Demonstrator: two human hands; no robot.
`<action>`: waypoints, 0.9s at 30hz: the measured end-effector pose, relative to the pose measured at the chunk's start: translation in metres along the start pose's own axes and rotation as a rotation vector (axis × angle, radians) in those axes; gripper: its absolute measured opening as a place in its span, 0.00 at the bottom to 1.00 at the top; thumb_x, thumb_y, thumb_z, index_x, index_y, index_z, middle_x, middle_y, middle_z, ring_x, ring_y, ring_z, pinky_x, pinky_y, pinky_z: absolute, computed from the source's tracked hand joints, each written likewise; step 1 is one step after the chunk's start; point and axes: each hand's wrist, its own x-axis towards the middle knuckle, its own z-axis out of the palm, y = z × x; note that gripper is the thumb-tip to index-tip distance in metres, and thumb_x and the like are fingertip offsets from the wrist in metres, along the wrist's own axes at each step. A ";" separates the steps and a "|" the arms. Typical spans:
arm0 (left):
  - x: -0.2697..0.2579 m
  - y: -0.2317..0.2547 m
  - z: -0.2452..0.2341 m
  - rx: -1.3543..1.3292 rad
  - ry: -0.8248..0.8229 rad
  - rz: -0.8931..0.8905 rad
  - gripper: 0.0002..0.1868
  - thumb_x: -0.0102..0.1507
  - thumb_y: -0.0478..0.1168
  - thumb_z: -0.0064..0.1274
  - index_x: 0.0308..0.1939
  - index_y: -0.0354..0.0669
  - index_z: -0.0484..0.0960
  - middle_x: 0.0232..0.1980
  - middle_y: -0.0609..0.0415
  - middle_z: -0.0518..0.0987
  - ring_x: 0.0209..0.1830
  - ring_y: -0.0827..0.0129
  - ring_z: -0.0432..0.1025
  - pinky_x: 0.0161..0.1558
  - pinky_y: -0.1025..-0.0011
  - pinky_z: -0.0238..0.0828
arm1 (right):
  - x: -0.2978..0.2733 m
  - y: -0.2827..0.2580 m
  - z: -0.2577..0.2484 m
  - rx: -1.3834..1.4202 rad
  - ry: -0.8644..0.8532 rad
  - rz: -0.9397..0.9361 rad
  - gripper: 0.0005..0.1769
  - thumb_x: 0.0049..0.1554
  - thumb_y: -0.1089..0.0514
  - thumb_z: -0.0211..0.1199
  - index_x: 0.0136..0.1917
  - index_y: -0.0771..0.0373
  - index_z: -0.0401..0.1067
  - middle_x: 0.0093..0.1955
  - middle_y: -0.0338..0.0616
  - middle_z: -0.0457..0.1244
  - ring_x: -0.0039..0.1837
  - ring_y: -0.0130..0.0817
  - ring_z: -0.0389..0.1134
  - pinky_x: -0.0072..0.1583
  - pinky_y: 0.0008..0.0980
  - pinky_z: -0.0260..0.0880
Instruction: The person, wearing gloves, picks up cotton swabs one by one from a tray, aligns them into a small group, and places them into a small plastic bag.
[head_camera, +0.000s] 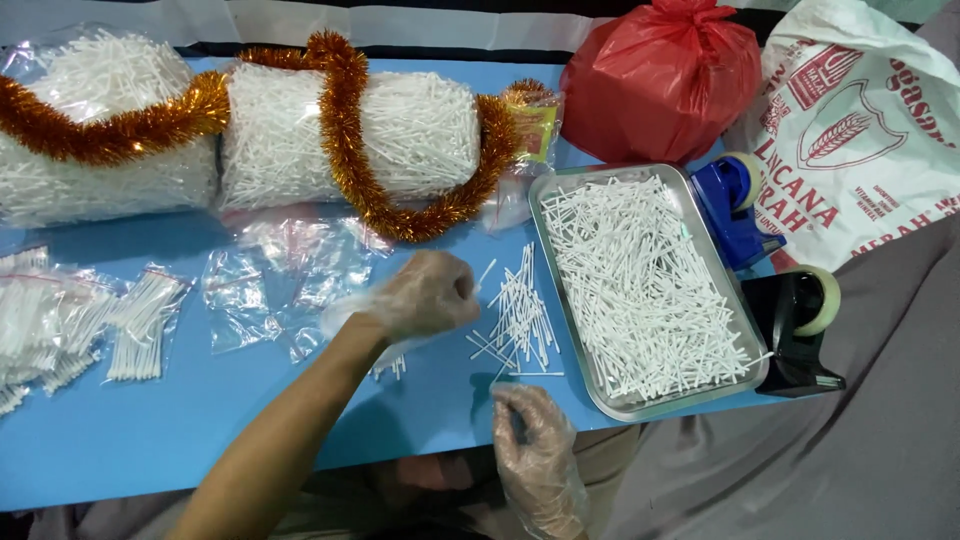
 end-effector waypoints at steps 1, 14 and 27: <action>-0.006 -0.005 0.002 -0.225 0.032 0.152 0.12 0.60 0.36 0.53 0.21 0.48 0.74 0.28 0.59 0.76 0.26 0.73 0.68 0.29 0.75 0.68 | 0.004 -0.004 0.000 0.037 -0.001 0.133 0.10 0.59 0.63 0.59 0.53 0.62 0.77 0.50 0.46 0.71 0.53 0.37 0.74 0.55 0.32 0.80; -0.071 -0.035 0.050 -1.021 0.277 0.429 0.09 0.62 0.32 0.53 0.25 0.42 0.80 0.24 0.56 0.80 0.24 0.74 0.75 0.30 0.76 0.78 | 0.035 -0.045 0.034 0.339 -0.108 0.611 0.16 0.58 0.50 0.64 0.47 0.64 0.83 0.39 0.42 0.73 0.42 0.30 0.71 0.44 0.29 0.73; -0.076 -0.048 0.066 -1.053 0.269 0.303 0.06 0.62 0.39 0.56 0.30 0.45 0.84 0.29 0.60 0.79 0.31 0.75 0.73 0.35 0.75 0.72 | 0.027 -0.019 0.014 0.443 -0.095 0.725 0.08 0.60 0.60 0.65 0.39 0.63 0.79 0.47 0.42 0.73 0.39 0.27 0.63 0.39 0.26 0.63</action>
